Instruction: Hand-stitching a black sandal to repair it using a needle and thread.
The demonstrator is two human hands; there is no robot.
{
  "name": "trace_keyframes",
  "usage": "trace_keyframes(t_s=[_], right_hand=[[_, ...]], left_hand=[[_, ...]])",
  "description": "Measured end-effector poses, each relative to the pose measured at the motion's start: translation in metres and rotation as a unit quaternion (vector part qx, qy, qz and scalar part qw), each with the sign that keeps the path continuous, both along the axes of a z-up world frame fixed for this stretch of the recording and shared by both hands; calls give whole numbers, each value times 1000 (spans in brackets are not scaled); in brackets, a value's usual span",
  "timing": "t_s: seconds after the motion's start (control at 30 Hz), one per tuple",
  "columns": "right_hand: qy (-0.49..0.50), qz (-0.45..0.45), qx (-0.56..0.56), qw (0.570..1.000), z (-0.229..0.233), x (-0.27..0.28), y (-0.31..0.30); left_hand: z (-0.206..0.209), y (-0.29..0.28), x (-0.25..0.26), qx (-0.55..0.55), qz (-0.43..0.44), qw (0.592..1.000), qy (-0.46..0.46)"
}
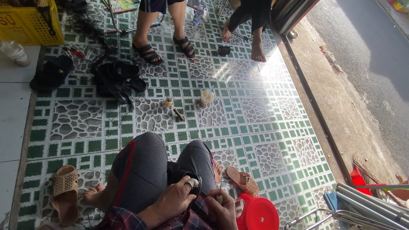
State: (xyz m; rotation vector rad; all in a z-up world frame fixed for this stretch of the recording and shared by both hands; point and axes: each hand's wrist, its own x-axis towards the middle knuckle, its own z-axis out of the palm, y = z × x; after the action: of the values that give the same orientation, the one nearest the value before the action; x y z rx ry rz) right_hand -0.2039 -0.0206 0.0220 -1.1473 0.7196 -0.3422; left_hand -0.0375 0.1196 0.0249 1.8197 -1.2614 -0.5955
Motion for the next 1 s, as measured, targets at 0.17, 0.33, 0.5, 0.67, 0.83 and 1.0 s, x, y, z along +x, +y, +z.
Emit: trace_keyframes(t_s=[0.17,0.33,0.5,0.67,0.83,1.0], right_hand=[[-50,42,76,995,5,1,2],[-48,48,94,993,4,0,2],[-42,35,118,991,5,-1,2],[-60,37,145,987,9,1,3],[-75,53,154,984,4,-1,1],[-71,57,165,982,5,0,2]], left_hand=[[-5,1,0,5,20,999,35],[12,3,5,34,22,997,68],[17,2,5,8,41,994,101],[4,0,4,47,55,992,105],[3,0,4,93,62,991,74],[-1,-2,4,117,63,989,63]])
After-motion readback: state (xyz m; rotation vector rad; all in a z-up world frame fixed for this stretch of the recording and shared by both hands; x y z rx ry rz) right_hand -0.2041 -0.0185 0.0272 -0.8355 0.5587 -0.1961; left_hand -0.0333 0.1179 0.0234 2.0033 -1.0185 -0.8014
